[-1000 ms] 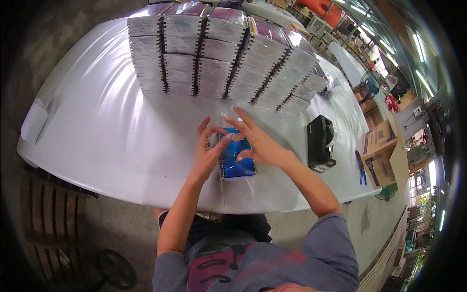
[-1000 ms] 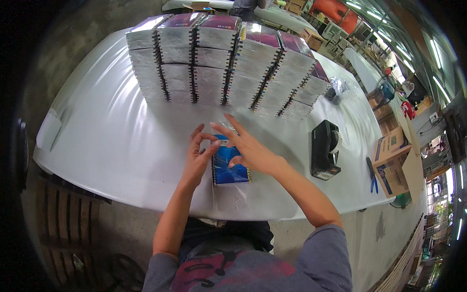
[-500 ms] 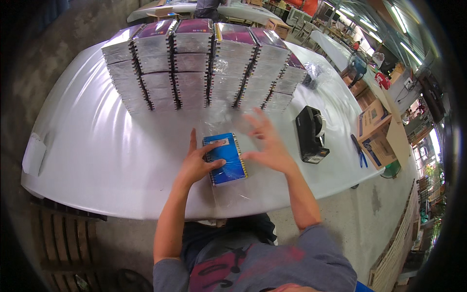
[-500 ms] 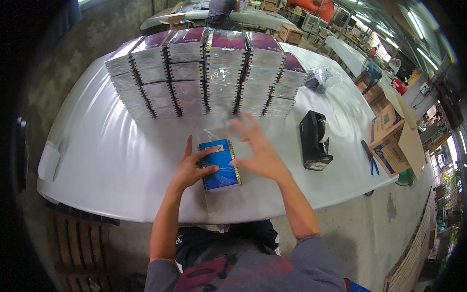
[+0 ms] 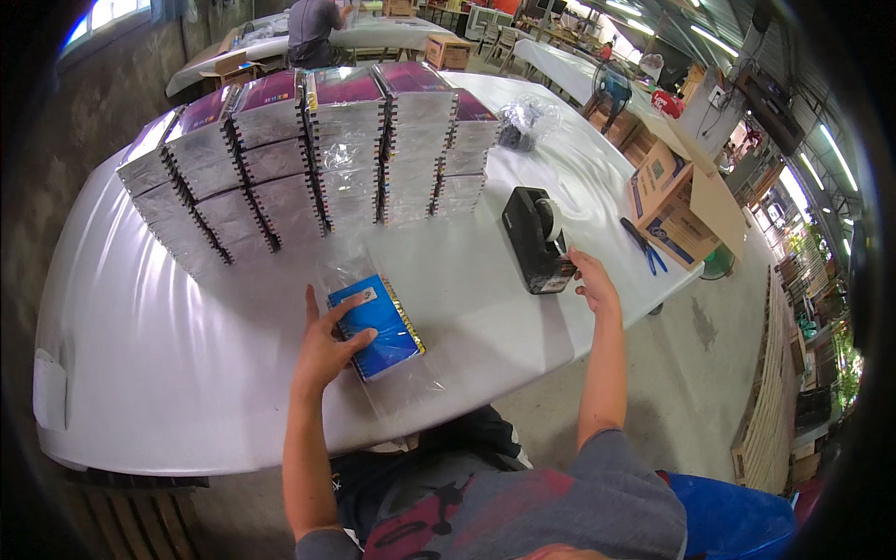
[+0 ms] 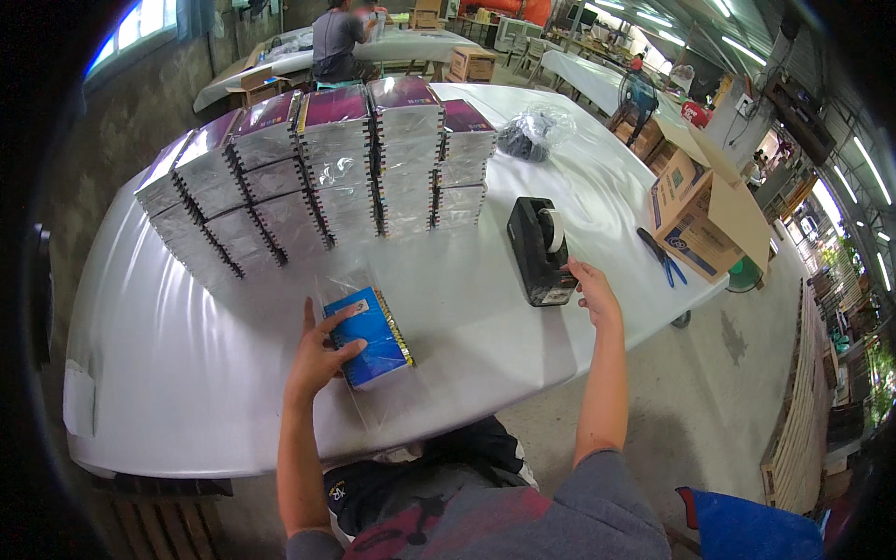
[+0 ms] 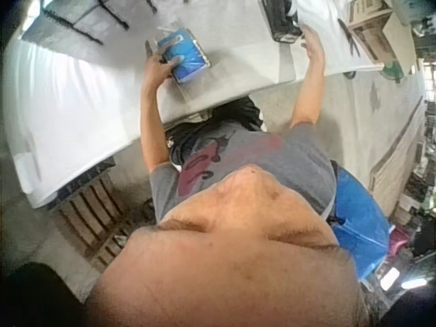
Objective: The person wraps spiral-bound notebooks in clear plastic film and seals them with tape. They handle stacks of notebooks, apply plastic wrap, and use a tape dispenser to secure the packaging. The wrapped notebooks are stacked on the table.
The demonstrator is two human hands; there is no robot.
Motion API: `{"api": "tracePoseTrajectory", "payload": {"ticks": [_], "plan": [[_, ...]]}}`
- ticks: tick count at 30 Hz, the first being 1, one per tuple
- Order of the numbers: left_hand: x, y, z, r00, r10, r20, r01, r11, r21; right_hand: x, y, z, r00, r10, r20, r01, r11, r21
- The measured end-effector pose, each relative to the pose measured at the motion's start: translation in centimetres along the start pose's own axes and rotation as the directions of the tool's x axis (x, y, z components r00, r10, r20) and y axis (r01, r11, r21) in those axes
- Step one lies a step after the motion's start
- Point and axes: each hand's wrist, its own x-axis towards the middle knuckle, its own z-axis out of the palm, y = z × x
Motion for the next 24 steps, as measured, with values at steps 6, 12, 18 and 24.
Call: {"api": "tracePoseTrajectory", "payload": {"ticks": [6, 12, 18, 24], "plan": [[-0.1, 0.7, 0.0, 1.0, -0.023, 0.006, 0.023, 1.0, 0.0, 0.9, 1.4, 0.2, 1.0, -0.008, 0.03, -0.007, 0.892, 0.452], [-0.1, 1.2, -0.1, 0.997, -0.069, 0.023, 0.069, 0.997, 0.026, -1.0, 0.9, 0.2, 0.999, -0.032, -0.018, 0.035, 0.69, 0.723], [-0.3, 1.3, 0.0, 0.998, -0.06, 0.021, 0.059, 0.997, 0.046, -2.8, 3.4, 0.4, 0.975, -0.221, 0.006, 0.154, 0.699, 0.698], [-0.4, 2.0, 0.3, 0.999, -0.044, 0.02, 0.043, 0.999, 0.034, -2.3, 5.7, 0.2, 0.979, -0.196, 0.047, 0.131, 0.797, 0.59]]}}
